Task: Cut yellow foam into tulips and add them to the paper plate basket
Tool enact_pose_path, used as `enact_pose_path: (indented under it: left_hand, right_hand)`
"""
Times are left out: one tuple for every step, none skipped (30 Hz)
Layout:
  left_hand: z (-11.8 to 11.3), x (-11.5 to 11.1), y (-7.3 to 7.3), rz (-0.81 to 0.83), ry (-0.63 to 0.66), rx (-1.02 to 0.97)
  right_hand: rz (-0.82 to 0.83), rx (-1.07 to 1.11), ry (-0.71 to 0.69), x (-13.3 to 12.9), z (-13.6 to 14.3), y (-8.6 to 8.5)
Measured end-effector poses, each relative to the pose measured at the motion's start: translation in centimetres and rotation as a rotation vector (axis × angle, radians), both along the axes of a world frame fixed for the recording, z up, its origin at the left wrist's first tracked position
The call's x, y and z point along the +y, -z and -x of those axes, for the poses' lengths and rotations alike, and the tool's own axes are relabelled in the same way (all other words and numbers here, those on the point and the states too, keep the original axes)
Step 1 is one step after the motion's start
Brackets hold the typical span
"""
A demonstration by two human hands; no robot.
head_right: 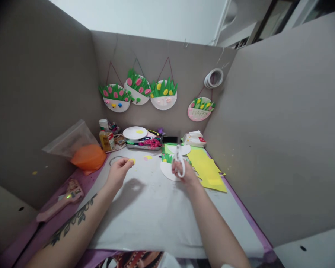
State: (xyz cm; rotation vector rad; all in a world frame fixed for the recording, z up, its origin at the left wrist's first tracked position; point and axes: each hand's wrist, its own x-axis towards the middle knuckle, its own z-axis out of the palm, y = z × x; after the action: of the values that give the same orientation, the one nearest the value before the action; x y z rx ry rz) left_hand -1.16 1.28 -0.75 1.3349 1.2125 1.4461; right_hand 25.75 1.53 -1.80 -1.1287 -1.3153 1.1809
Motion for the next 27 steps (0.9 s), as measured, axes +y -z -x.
enact_pose_path:
  left_hand:
    - [0.0, 0.0, 0.1, -0.002, -0.008, -0.005]
    - [0.1, 0.0, 0.1, -0.001, -0.020, -0.008]
    - [0.2, 0.0, 0.1, 0.001, -0.032, -0.010]
    - [0.2, 0.1, 0.1, 0.004, -0.043, -0.017]
    - [0.3, 0.1, 0.1, 0.006, -0.048, -0.031]
    - [0.3, 0.1, 0.1, 0.011, -0.048, -0.056]
    - [0.3, 0.2, 0.1, 0.018, -0.040, -0.090]
    - [0.3, 0.2, 0.1, 0.029, -0.028, -0.129]
    - [0.2, 0.2, 0.1, 0.043, -0.015, -0.166]
    - [0.1, 0.1, 0.0, 0.058, -0.005, -0.199]
    - [0.0, 0.1, 0.0, 0.072, 0.002, -0.227]
    - [-0.1, 0.1, 0.0, 0.084, 0.006, -0.249]
    - [-0.2, 0.0, 0.0, 0.096, 0.008, -0.266]
    - [-0.3, 0.0, 0.0, 0.107, 0.008, -0.282]
    - [-0.4, 0.0, -0.1, 0.114, 0.008, -0.295]
    - [-0.4, 0.0, -0.1, 0.120, 0.007, -0.305]
    - [-0.4, 0.0, -0.1, 0.124, 0.004, -0.310]
    - [-0.4, 0.0, -0.2, 0.128, 0.000, -0.313]
    - [-0.4, 0.0, -0.2, 0.130, -0.005, -0.316]
    - [-0.4, 0.0, -0.2, 0.131, -0.009, -0.318]
    - [-0.4, 0.0, -0.2, 0.130, -0.012, -0.320]
    - [-0.4, 0.1, -0.2, 0.126, -0.015, -0.323]
    - [-0.4, 0.1, -0.2, 0.118, -0.014, -0.326]
    - [-0.4, 0.1, -0.1, 0.109, -0.014, -0.330]
    - [-0.4, 0.1, 0.0, 0.102, -0.014, -0.333]
    - [-0.4, 0.1, 0.1, 0.096, -0.014, -0.339]
    - [-0.4, 0.2, 0.2, 0.090, -0.013, -0.345]
  right_hand:
    - [0.020, 0.026, -0.078, -0.5, 1.9, 0.3]
    - [0.046, 0.036, -0.157, -1.1, 3.6, 0.7]
    - [0.074, 0.029, -0.251, -1.7, 5.1, 1.0]
    - [0.085, 0.021, -0.326, -2.3, 6.4, 1.2]
    - [0.085, 0.007, -0.374, -2.8, 7.4, 1.4]
    - [0.086, -0.020, -0.413, -3.3, 8.1, 1.5]
    - [0.087, -0.048, -0.445, -3.7, 8.7, 1.6]
    - [0.086, -0.075, -0.470, -4.0, 9.0, 1.6]
    - [0.085, -0.104, -0.496, -4.3, 9.2, 1.5]
    - [0.082, -0.128, -0.520, -4.4, 9.4, 1.4]
    - [0.077, -0.148, -0.540, -4.5, 9.5, 1.3]
    - [0.074, -0.163, -0.554, -4.6, 9.5, 1.2]
    - [0.075, -0.175, -0.563, -4.6, 9.6, 1.1]
    - [0.080, -0.182, -0.564, -4.6, 9.7, 1.0]
    - [0.087, -0.186, -0.561, -4.6, 9.8, 1.0]
    - [0.096, -0.188, -0.556, -4.6, 9.8, 1.0]
    - [0.104, -0.190, -0.552, -4.6, 9.9, 1.0]
    - [0.110, -0.189, -0.551, -4.6, 9.9, 1.1]
    - [0.114, -0.185, -0.551, -4.6, 10.0, 1.1]
    - [0.117, -0.180, -0.552, -4.6, 10.0, 1.2]
    - [0.122, -0.173, -0.551, -4.6, 10.0, 1.2]
    - [0.130, -0.167, -0.548, -4.6, 10.0, 1.3]
    - [0.141, -0.164, -0.545, -4.7, 10.0, 1.2]
    - [0.153, -0.164, -0.541, -4.7, 10.1, 1.2]
    - [0.163, -0.166, -0.534, -4.7, 10.1, 1.2]
    - [0.172, -0.168, -0.529, -4.8, 10.1, 1.1]
    - [0.177, -0.168, -0.525, -4.8, 10.1, 1.1]
